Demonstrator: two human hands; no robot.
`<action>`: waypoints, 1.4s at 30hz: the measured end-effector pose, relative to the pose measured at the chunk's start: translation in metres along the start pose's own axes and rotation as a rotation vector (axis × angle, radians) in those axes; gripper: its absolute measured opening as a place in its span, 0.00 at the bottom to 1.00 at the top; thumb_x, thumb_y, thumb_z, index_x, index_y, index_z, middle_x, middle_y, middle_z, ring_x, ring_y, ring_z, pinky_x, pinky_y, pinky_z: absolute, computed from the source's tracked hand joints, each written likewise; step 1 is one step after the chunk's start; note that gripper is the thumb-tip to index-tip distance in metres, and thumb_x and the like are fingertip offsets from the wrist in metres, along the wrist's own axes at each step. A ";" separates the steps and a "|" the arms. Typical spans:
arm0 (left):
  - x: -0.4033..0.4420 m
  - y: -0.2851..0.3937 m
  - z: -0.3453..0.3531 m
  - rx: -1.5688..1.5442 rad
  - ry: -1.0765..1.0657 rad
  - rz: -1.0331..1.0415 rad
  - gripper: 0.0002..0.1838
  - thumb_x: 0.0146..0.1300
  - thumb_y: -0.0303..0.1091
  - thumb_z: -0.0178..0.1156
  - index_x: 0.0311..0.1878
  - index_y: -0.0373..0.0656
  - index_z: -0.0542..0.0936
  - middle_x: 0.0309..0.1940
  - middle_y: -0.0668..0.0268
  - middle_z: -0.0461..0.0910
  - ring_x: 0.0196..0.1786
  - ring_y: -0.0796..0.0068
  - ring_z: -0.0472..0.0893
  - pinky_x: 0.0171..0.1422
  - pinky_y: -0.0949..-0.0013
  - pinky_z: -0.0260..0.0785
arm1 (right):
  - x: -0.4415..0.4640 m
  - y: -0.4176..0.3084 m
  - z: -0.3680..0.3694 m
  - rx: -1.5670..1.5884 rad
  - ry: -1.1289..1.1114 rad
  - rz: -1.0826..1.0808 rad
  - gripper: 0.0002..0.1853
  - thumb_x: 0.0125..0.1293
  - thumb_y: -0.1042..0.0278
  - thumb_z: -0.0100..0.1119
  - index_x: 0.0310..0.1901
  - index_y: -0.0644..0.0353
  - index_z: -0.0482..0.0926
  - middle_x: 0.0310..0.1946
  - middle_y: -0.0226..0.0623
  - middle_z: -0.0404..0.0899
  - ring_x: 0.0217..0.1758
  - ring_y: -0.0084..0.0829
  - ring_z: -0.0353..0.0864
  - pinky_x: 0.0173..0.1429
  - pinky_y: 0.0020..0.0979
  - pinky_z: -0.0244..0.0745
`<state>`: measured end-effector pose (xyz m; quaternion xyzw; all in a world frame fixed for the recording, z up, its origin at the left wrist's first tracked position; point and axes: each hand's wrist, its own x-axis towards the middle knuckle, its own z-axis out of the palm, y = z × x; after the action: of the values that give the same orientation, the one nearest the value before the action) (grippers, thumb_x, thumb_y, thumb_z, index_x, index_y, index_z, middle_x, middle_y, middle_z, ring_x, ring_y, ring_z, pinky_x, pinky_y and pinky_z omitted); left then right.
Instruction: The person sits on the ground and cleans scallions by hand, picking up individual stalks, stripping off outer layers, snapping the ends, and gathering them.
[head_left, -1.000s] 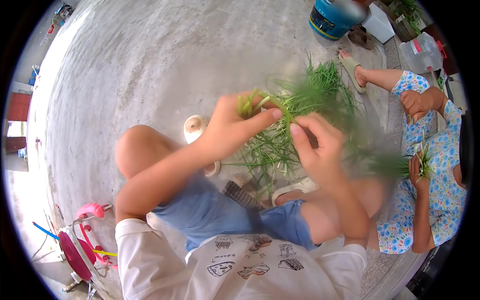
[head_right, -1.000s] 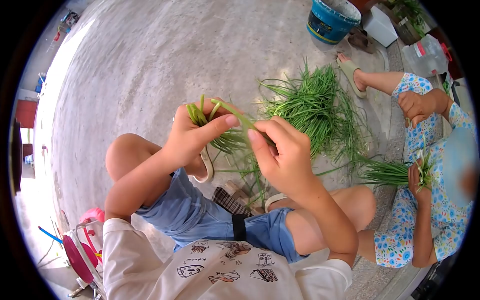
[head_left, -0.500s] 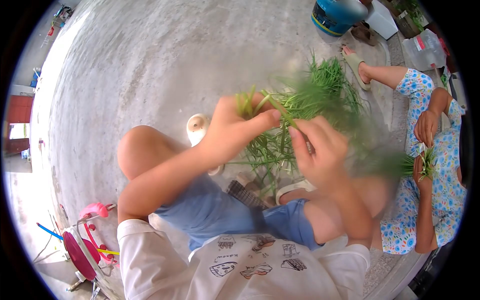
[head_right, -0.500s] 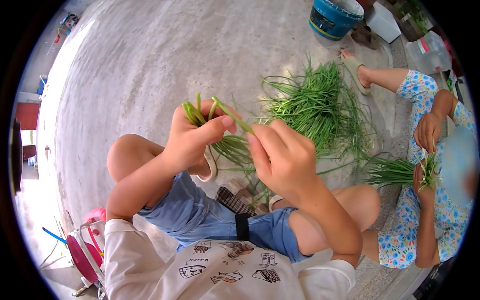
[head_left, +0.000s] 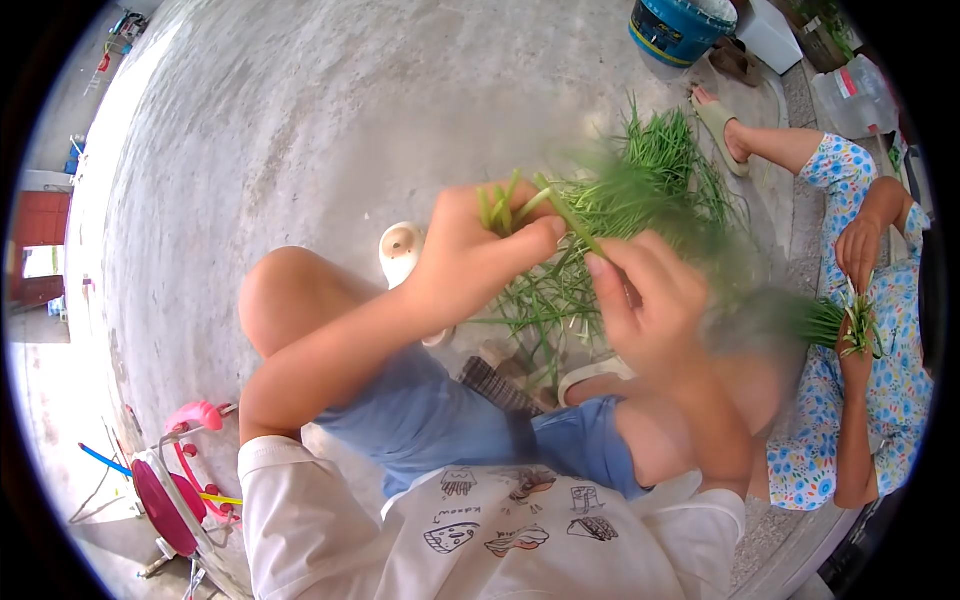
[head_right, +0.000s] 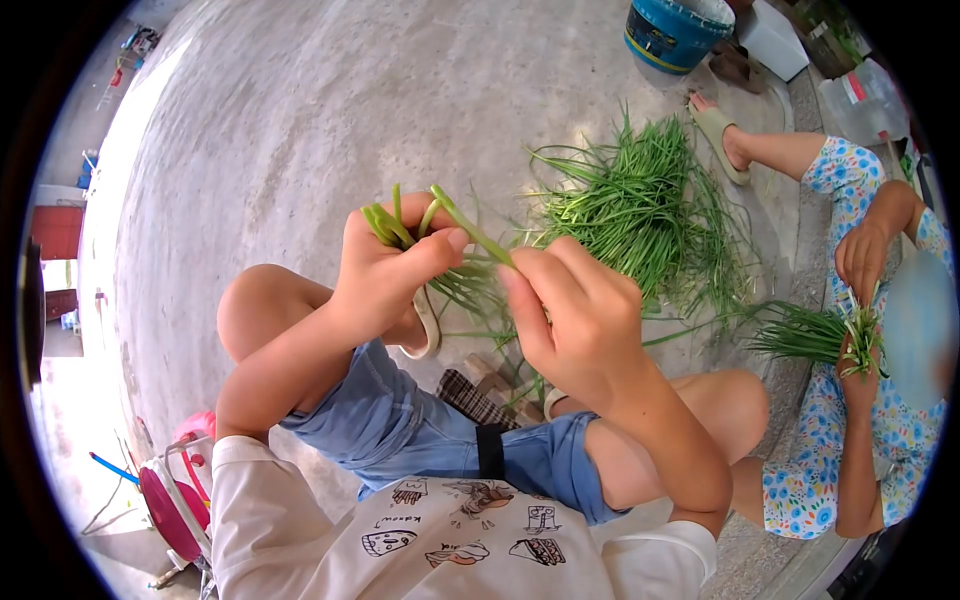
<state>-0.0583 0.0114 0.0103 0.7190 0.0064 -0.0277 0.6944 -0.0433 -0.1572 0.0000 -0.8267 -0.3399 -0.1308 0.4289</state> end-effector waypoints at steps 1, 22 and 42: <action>0.000 0.001 0.001 -0.003 0.015 0.004 0.05 0.48 0.26 0.55 0.23 0.34 0.73 0.18 0.73 0.69 0.22 0.88 0.64 0.24 0.80 0.54 | 0.000 0.000 0.000 0.031 0.006 0.004 0.04 0.49 0.78 0.56 0.28 0.64 0.72 0.17 0.34 0.66 0.12 0.27 0.64 0.16 0.26 0.58; 0.018 -0.006 0.020 -0.023 0.025 -0.012 0.04 0.45 0.26 0.54 0.22 0.35 0.72 0.17 0.74 0.68 0.22 0.88 0.63 0.23 0.80 0.54 | -0.003 0.031 0.000 1.313 -0.252 0.845 0.12 0.59 0.60 0.48 0.28 0.63 0.70 0.19 0.26 0.65 0.21 0.15 0.61 0.26 0.17 0.55; 0.028 -0.017 0.012 0.070 0.022 -0.047 0.04 0.47 0.26 0.53 0.23 0.34 0.72 0.18 0.74 0.68 0.23 0.88 0.63 0.25 0.80 0.55 | -0.001 0.045 0.010 1.064 -0.078 0.775 0.10 0.61 0.64 0.49 0.29 0.62 0.72 0.21 0.28 0.70 0.24 0.17 0.68 0.31 0.19 0.63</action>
<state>-0.0311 -0.0008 -0.0087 0.7426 0.0299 -0.0362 0.6681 -0.0146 -0.1681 -0.0343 -0.5684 -0.0512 0.2489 0.7825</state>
